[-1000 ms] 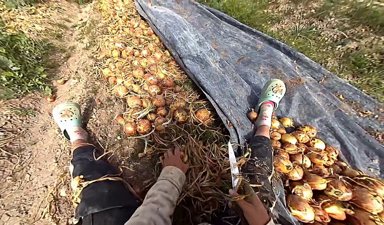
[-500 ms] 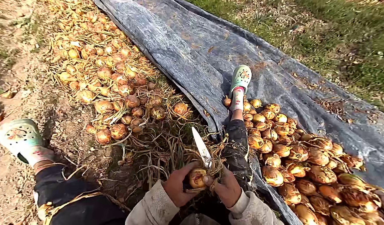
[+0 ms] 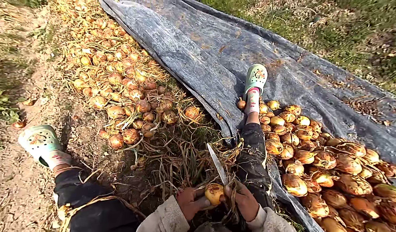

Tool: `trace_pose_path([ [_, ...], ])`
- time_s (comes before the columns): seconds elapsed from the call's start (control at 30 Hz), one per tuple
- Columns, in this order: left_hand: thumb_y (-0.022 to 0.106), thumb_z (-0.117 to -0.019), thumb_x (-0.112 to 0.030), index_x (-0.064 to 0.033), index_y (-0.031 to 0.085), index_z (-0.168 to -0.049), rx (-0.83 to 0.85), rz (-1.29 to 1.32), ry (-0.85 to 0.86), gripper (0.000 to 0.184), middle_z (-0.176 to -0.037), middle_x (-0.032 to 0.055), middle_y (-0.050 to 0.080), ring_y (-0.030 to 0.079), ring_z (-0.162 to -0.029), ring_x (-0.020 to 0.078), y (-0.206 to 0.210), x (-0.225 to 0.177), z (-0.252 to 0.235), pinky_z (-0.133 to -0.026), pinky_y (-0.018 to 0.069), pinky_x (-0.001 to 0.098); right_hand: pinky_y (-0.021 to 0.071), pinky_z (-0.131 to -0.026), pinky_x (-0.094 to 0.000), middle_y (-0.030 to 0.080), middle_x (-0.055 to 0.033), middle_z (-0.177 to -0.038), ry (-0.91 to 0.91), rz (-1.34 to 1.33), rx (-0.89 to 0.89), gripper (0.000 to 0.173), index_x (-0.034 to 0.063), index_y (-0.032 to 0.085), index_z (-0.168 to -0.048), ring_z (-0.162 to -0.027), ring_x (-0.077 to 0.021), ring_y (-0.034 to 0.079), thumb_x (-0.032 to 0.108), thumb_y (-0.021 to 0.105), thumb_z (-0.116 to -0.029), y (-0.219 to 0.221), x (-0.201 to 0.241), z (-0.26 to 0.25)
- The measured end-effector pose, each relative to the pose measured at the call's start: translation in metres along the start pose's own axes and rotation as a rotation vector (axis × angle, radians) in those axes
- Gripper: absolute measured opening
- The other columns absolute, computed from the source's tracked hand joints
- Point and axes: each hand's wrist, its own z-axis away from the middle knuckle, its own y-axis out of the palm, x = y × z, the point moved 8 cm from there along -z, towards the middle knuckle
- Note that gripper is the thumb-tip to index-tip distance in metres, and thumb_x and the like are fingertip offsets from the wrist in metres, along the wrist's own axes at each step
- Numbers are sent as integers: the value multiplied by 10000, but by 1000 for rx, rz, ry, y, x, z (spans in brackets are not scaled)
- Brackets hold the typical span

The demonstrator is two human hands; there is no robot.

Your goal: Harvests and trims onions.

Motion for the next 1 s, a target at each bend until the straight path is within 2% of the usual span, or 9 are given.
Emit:
trace_pose_path([
  [0.13,677,-963,-364,54,729,-995,-289,-362,214,422,-859,164,733,714,-797,241,-11,-27,6,-778,577,465,579,-730,-228,687,62,-763,25,-103,-23,191,44,636,-1027,-705,-11,663,156,510,-937,-5,-10,-5],
  [0.23,664,-982,-356,37,744,-1035,-391,-619,318,405,-938,195,758,759,-882,337,-6,-53,9,-814,608,548,582,-673,-197,694,93,-717,3,-173,-46,239,89,640,-968,-653,8,661,140,409,-993,-10,-1,-9],
  [0.33,592,-1032,-332,53,716,-1092,-486,-646,137,409,-1006,229,743,743,-949,381,-24,-66,-1,-860,581,565,435,-451,-183,518,118,-531,49,-131,-58,410,144,601,-831,-435,11,466,229,281,-1072,-11,4,-9],
  [0.4,533,-1061,-339,54,694,-1186,-588,-554,4,443,-1081,241,729,715,-1034,383,-52,-71,-5,-949,540,560,444,-453,-176,506,123,-509,92,-92,-43,434,169,550,-767,-424,11,474,211,239,-1066,-7,7,-1],
  [0.5,537,-1035,-166,68,706,-1180,-835,-649,282,323,-1056,223,742,732,-1014,359,-55,-91,-2,-934,576,501,521,-605,-190,581,87,-629,127,76,-99,375,59,603,-916,-562,12,566,187,301,-1098,-14,-4,0],
  [0.6,627,-877,54,71,697,-1224,-673,-858,513,354,-1055,247,734,738,-972,408,-9,-95,-14,-851,607,527,539,-816,-218,658,68,-839,78,59,-23,397,-12,604,-1117,-802,18,634,306,379,-1041,-18,-23,-9],
  [0.7,668,-873,44,31,739,-1099,-359,-943,550,238,-960,215,738,757,-838,365,42,-67,-20,-704,631,500,572,-795,-210,702,75,-867,103,-195,-56,310,64,589,-1139,-819,9,672,301,406,-1057,-18,-39,-13],
  [0.83,545,-988,18,66,668,-1216,-21,-878,282,264,-1155,279,691,708,-1049,438,57,-48,-40,-873,581,572,568,-764,-228,667,38,-834,134,-153,-236,219,13,583,-1141,-768,-8,653,182,481,-1043,-32,-48,-8],
  [1.0,596,-956,15,52,722,-1131,-171,-719,544,218,-1102,259,720,719,-1030,412,57,-119,-69,-892,580,549,550,-820,-147,653,144,-895,-394,-142,-349,245,-6,483,-1135,-835,89,639,200,550,-1021,-67,29,-4],
])
